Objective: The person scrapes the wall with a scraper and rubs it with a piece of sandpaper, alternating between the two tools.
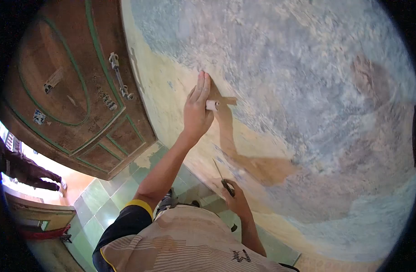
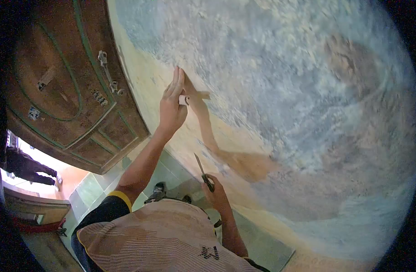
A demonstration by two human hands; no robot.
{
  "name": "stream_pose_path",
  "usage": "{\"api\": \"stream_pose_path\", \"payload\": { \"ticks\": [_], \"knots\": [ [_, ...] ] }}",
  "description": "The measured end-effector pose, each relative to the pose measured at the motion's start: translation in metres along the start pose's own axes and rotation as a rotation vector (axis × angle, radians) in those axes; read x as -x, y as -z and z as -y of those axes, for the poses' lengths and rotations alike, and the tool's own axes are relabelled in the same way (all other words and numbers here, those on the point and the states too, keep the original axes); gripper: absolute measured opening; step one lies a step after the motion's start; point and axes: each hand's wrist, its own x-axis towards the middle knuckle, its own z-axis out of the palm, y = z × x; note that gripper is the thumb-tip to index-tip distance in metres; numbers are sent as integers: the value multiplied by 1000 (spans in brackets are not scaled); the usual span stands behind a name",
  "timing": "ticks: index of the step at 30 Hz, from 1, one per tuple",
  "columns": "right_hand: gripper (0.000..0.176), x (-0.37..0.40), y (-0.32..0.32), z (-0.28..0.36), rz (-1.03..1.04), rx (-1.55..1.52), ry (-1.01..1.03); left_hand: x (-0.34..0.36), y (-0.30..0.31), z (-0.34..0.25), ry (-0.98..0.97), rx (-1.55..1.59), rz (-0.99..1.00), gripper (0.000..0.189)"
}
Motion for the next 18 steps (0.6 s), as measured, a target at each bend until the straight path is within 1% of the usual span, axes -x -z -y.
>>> {"api": "stream_pose_path", "payload": {
  "ticks": [1, 2, 3, 4, 5, 7, 9, 11, 12, 14, 15, 17, 18],
  "knots": [
    [40, -1, 2, 3, -11, 12, 14, 11, -3, -7, 20, -16, 22, 93],
    [47, 0, 5, 7, 40, 11, -23, 26, -7, -13, 16, -11, 34, 93],
    [47, 0, 4, 6, 31, 0, -30, 47, -13, -17, 41, 42, 112, 86],
    [41, 0, 1, 3, 16, -91, -32, 69, -18, -21, 65, 94, 194, 81],
    [36, 3, -3, 1, 1, -184, -37, 91, -19, -22, 61, 98, 214, 81],
    [34, 13, -7, 1, -22, -237, -41, 137, -11, -21, 105, 339, 504, 76],
    [33, 25, -3, 3, -49, -271, -26, 183, 0, -20, 299, 311, 613, 62],
    [33, 41, 3, 0, -18, -332, -45, 218, 13, -25, 380, 346, 636, 43],
    [33, 49, 5, -8, -32, -331, -43, 236, 15, -27, 372, 356, 640, 43],
    [35, 60, 6, -29, -78, -272, -117, 262, 16, -31, 563, 504, 663, 34],
    [35, 64, 9, -34, -85, -273, -119, 262, 17, -37, 561, 508, 669, 34],
    [32, 72, 13, -43, -91, -259, -77, 261, 20, -49, 753, 414, 851, 32],
    [32, 75, 14, -40, -100, -265, -82, 262, 18, -53, 752, 416, 863, 32]
  ]
}}
